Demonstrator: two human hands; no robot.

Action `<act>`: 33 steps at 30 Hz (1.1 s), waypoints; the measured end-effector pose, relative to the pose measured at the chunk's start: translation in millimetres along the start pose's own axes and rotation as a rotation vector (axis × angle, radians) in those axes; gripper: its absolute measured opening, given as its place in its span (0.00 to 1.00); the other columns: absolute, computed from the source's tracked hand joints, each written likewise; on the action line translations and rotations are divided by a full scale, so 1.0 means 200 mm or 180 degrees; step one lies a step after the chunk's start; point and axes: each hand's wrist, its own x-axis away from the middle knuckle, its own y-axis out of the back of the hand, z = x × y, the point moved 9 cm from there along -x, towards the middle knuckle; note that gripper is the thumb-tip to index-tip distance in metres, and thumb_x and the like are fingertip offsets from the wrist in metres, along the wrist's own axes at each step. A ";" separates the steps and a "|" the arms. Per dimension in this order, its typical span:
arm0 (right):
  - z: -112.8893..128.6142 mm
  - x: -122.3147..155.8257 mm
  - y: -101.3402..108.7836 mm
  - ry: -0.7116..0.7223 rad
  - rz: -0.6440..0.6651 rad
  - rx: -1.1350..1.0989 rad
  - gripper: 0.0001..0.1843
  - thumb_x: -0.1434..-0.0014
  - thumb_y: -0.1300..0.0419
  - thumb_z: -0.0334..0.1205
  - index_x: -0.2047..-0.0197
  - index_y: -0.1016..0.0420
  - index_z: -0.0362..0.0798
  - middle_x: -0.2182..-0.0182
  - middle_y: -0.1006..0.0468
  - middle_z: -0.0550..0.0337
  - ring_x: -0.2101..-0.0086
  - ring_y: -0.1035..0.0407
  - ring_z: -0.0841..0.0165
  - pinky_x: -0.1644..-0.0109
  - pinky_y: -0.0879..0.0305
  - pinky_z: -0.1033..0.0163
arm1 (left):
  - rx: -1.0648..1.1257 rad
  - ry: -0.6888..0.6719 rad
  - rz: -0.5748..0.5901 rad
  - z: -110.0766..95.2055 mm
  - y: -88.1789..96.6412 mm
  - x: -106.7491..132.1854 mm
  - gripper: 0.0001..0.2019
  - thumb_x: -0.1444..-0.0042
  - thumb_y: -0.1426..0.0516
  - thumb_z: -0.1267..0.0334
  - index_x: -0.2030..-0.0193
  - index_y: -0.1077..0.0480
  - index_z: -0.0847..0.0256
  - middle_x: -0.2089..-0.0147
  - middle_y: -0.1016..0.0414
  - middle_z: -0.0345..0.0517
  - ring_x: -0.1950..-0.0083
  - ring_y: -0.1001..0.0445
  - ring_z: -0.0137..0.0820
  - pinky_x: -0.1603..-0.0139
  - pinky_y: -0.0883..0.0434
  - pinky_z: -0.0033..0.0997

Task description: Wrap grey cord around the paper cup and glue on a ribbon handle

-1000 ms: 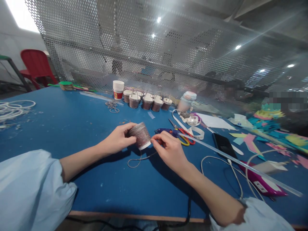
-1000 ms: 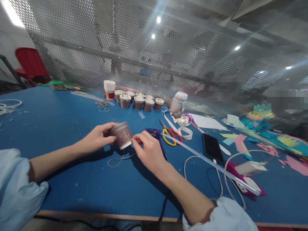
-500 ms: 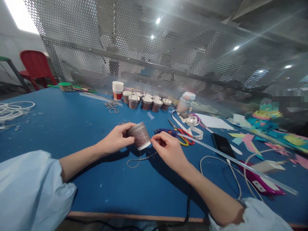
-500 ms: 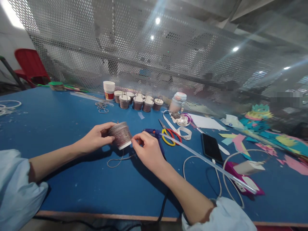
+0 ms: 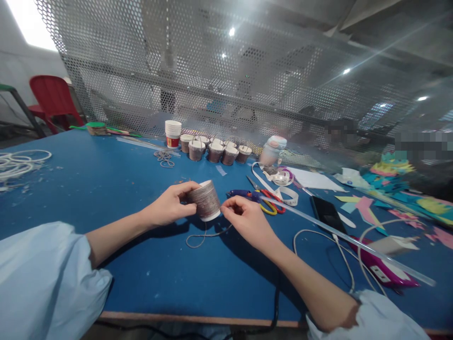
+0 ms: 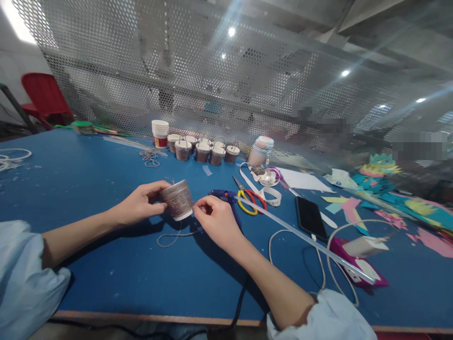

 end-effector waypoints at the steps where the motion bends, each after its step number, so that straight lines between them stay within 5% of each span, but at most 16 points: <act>1: 0.00 0.00 0.00 -0.0001 0.0012 -0.0006 0.07 0.48 0.43 0.37 0.73 0.26 0.46 0.78 0.30 0.63 0.77 0.40 0.73 0.72 0.43 0.66 | -0.0002 0.0001 0.0011 0.00 0.00 0.00 0.15 0.57 0.45 0.69 0.60 0.29 0.62 0.65 0.29 0.41 0.63 0.31 0.31 0.59 0.33 0.33; 12: -0.10 -0.03 -0.05 -0.0422 0.0217 -0.0902 0.12 0.46 0.43 0.46 0.69 0.29 0.46 0.77 0.33 0.65 0.77 0.42 0.74 0.70 0.43 0.65 | 0.0168 0.0123 0.0097 0.05 0.01 -0.01 0.07 0.58 0.45 0.69 0.69 0.31 0.63 0.69 0.32 0.39 0.67 0.33 0.28 0.64 0.35 0.29; 17: -0.15 -0.02 -0.10 -0.0629 0.0357 -0.1321 0.15 0.51 0.42 0.38 0.58 0.33 0.46 0.75 0.34 0.67 0.77 0.43 0.74 0.71 0.43 0.65 | 0.0092 -0.0117 0.0228 0.02 0.01 -0.02 0.08 0.58 0.47 0.72 0.69 0.31 0.62 0.64 0.30 0.42 0.61 0.32 0.30 0.57 0.34 0.31; 21: -0.13 0.00 -0.15 -0.0647 0.0607 -0.1264 0.25 0.52 0.40 0.35 0.49 0.37 0.46 0.80 0.39 0.72 0.79 0.44 0.74 0.74 0.46 0.66 | -0.0213 -0.0366 0.0293 -0.01 0.00 -0.03 0.08 0.58 0.48 0.72 0.70 0.31 0.62 0.60 0.30 0.44 0.55 0.32 0.34 0.51 0.35 0.35; 27: -0.12 -0.01 -0.13 -0.0334 0.0395 -0.0939 0.22 0.49 0.40 0.37 0.50 0.35 0.45 0.79 0.37 0.70 0.77 0.40 0.73 0.72 0.42 0.66 | -0.0838 -0.0624 0.0232 -0.02 -0.02 -0.03 0.10 0.56 0.49 0.71 0.68 0.29 0.60 0.60 0.27 0.45 0.52 0.32 0.36 0.45 0.37 0.40; 33: -0.05 0.01 -0.09 0.0231 -0.0007 -0.0086 0.18 0.48 0.41 0.33 0.53 0.34 0.45 0.74 0.33 0.65 0.75 0.37 0.72 0.68 0.37 0.63 | -0.0518 0.0098 -0.0179 0.01 -0.02 -0.01 0.15 0.54 0.46 0.68 0.57 0.31 0.62 0.63 0.29 0.41 0.62 0.29 0.32 0.60 0.31 0.31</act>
